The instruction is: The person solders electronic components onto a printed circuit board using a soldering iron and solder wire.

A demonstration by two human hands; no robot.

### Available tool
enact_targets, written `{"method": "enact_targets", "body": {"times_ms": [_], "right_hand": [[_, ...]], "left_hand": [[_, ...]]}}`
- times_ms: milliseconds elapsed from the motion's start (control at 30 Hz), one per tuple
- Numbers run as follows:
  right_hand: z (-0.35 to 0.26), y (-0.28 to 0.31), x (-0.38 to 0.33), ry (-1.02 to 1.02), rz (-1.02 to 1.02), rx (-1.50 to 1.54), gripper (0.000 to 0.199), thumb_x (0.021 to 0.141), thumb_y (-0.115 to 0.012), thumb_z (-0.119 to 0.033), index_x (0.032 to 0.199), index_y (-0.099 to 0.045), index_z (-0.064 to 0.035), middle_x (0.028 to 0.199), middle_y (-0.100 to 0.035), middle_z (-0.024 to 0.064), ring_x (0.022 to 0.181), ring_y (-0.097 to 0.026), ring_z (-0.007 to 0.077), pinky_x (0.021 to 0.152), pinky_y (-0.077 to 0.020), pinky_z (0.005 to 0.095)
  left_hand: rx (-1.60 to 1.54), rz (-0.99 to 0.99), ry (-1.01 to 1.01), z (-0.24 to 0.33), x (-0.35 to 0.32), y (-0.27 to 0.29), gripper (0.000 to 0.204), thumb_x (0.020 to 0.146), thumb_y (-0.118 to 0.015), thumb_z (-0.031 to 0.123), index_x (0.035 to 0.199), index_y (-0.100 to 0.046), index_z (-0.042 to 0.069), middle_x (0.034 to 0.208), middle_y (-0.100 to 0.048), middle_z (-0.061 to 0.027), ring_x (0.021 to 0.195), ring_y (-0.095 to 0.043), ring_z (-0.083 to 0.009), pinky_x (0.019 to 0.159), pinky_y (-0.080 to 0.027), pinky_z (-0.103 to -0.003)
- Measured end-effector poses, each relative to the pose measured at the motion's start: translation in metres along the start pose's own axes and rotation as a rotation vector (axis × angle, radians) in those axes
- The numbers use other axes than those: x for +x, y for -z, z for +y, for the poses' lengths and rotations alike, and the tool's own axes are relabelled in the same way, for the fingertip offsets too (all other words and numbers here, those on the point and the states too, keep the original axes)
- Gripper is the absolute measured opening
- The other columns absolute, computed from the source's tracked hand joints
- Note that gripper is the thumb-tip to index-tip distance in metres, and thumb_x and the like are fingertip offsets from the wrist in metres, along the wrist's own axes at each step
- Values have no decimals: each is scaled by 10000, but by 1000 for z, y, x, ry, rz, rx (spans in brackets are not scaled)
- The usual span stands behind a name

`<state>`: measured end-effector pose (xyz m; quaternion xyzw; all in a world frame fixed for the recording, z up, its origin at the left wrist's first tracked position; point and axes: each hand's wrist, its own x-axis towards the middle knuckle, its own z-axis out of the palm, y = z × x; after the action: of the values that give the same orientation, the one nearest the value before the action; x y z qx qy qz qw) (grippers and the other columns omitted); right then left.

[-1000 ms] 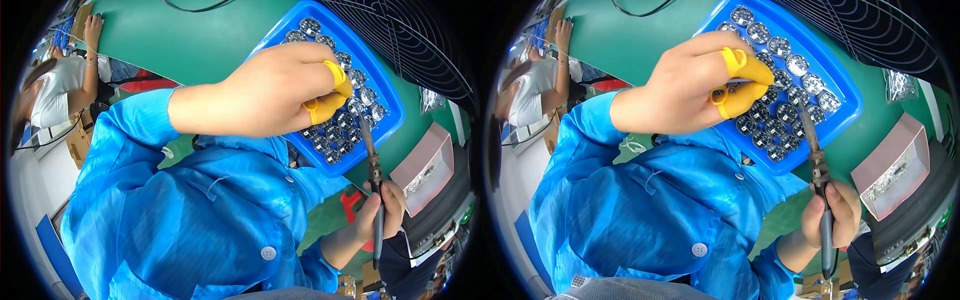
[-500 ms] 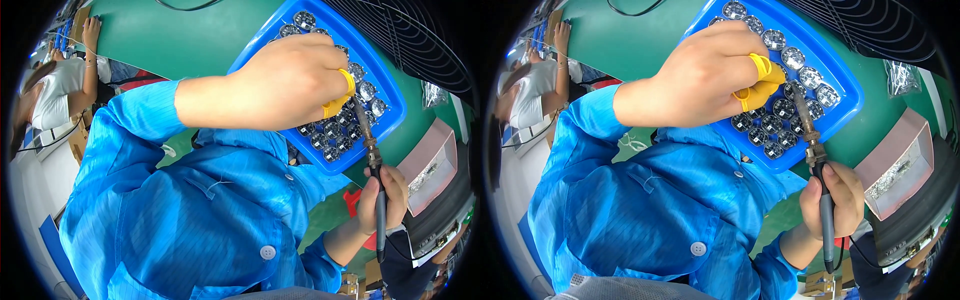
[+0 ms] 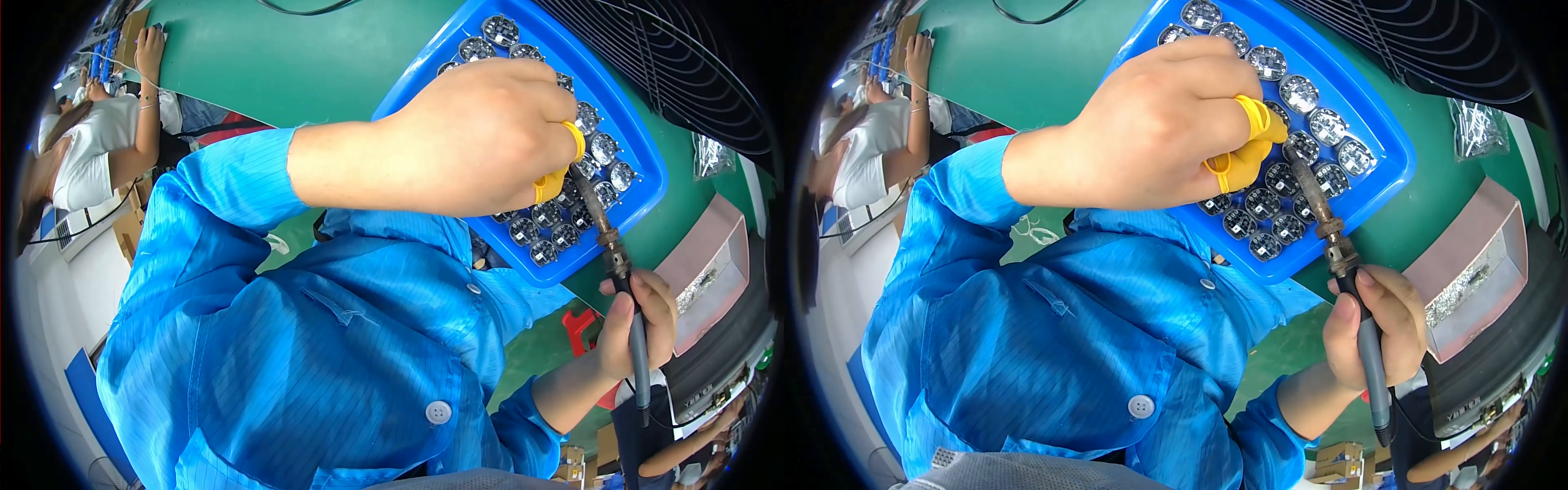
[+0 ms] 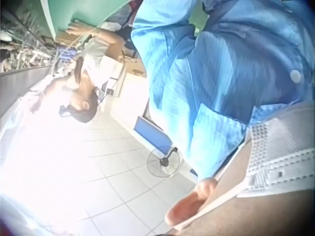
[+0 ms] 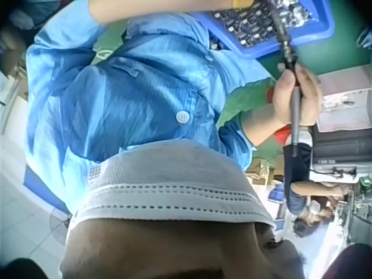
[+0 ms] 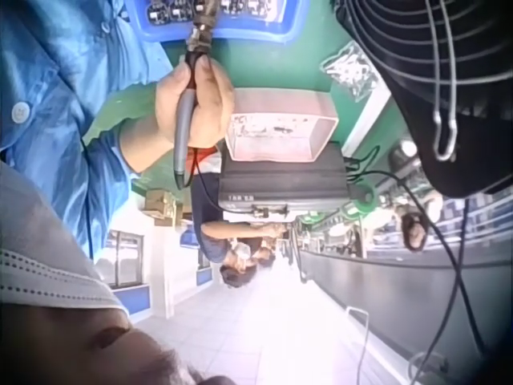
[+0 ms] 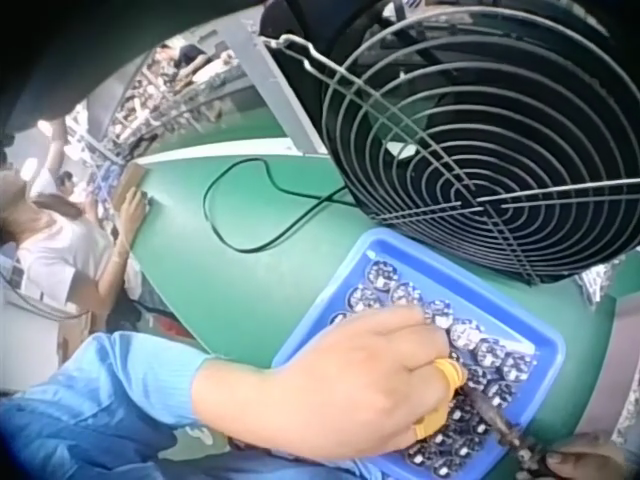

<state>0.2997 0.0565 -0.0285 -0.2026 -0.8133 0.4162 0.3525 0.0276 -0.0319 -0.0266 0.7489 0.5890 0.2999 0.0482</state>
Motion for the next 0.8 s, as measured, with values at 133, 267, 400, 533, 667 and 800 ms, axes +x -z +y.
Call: {"method": "enact_targets", "body": {"times_ms": [133,267,400,533,667,800], "right_hand": [[4,-1,3,-12,29,-16,233,865,-739,-71,975,-627,101,833,-666,232,598,-678,232,544,-551,280],[5,3,4,-19,5,30,235,867,-736,-70,987,-629,103,836,-666,235,601,-678,232,549,-550,287],[6,5,6,0,-18,-19,236,869,-732,-70,998,-633,102,845,-670,239,604,-678,231,553,-552,293],[7,7,6,3,-39,18,234,870,-733,-71,997,-635,99,849,-672,238,609,-678,233,553,-553,293],[9,4,7,28,-21,-40,228,870,-732,-69,998,-641,97,846,-672,232,610,-677,234,553,-553,290],[3,7,7,29,-30,-20,227,871,-729,-67,1003,-647,98,845,-672,230,606,-673,234,550,-552,290]], "left_hand": [[8,-5,-7,-2,0,-1,169,629,-759,161,746,-672,75,814,-600,-59,843,-605,-241,759,-524,-350],[-15,-1,10,-2,1,-3,170,630,-759,166,744,-672,73,806,-601,-62,841,-607,-241,766,-526,-351],[-9,-59,3,-3,4,-3,164,636,-758,165,741,-672,72,806,-602,-57,838,-608,-240,763,-526,-350],[18,-16,20,-5,6,-5,154,643,-756,159,740,-674,72,794,-600,-51,833,-609,-235,750,-530,-344],[21,-69,11,-4,7,-2,151,646,-756,160,736,-676,71,773,-594,-50,825,-610,-234,730,-535,-344],[-35,-25,-10,-4,7,-3,147,647,-753,161,729,-675,67,766,-593,-51,819,-609,-232,723,-536,-345]]}}
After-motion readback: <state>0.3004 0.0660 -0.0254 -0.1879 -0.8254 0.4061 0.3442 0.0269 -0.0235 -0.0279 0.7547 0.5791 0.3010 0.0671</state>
